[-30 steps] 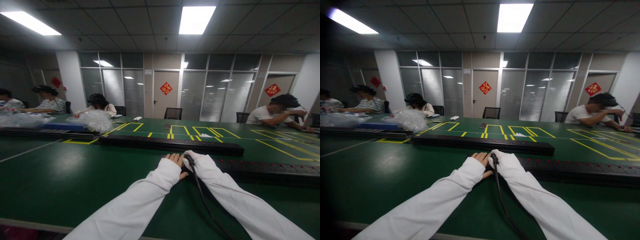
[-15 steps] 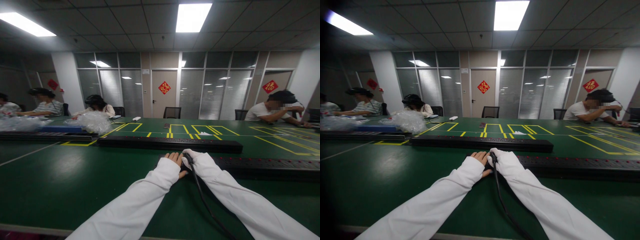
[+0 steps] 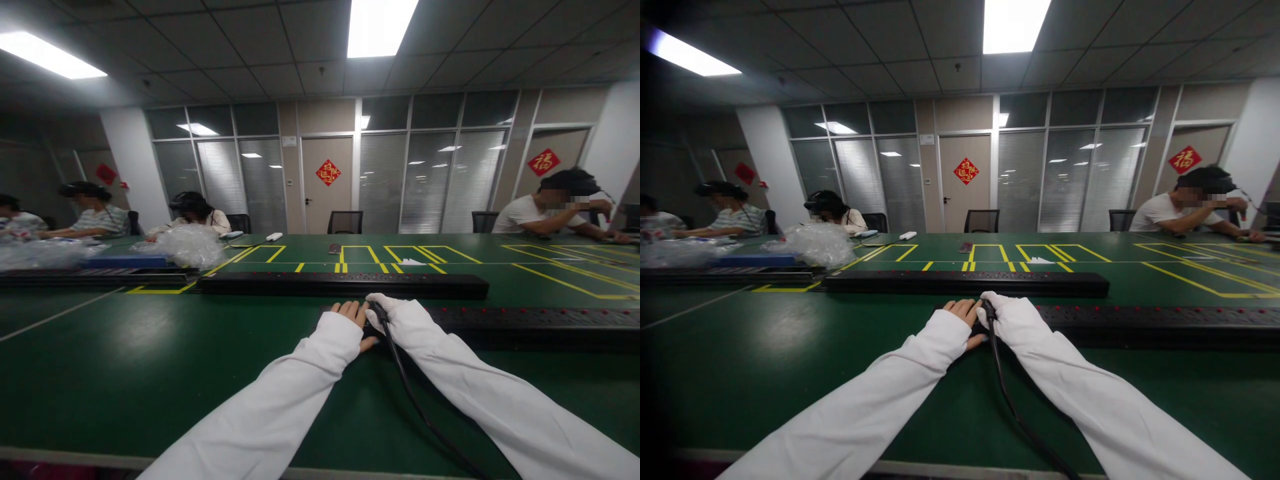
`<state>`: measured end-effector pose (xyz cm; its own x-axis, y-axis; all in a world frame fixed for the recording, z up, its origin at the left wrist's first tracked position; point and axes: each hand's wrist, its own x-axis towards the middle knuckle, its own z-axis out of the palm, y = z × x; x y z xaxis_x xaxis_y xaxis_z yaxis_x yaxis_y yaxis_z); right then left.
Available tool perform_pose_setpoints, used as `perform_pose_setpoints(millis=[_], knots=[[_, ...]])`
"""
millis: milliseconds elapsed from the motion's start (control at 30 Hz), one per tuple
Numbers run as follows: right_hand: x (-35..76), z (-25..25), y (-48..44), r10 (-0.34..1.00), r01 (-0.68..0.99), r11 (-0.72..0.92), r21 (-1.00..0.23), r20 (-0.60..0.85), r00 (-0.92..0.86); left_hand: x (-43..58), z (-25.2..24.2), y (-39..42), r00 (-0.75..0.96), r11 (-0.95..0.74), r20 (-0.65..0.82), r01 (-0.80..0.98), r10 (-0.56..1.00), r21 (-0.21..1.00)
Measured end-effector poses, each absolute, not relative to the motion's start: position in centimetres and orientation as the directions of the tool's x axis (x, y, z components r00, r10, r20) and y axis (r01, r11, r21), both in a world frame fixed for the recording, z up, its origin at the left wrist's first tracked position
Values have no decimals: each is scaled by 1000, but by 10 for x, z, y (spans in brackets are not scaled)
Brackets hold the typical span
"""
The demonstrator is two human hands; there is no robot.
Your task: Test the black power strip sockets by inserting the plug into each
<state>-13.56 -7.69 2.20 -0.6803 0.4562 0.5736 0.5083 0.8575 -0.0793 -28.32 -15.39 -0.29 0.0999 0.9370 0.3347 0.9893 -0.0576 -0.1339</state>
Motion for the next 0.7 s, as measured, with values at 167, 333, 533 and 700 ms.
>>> perform_pose_setpoints(millis=[167, 333, 533, 700], knots=[[-133, 25, -78, 457, 492, 865, -98, 559, -692, -282, -1, -155, 99, -57, 333, 990, 938, -132], [-133, 27, -81, 458, 490, 867, -93, 540, -706, -283, -2, -154, 106, -62, 338, 988, 935, -141], [-136, 23, -79, 467, 505, 857, -99, 564, -682, -282, -2, -155, 98, -50, 356, 988, 929, -143], [-137, 23, -79, 477, 516, 851, -97, 556, -681, -282, -3, -157, 106, -53, 380, 988, 919, -146]])
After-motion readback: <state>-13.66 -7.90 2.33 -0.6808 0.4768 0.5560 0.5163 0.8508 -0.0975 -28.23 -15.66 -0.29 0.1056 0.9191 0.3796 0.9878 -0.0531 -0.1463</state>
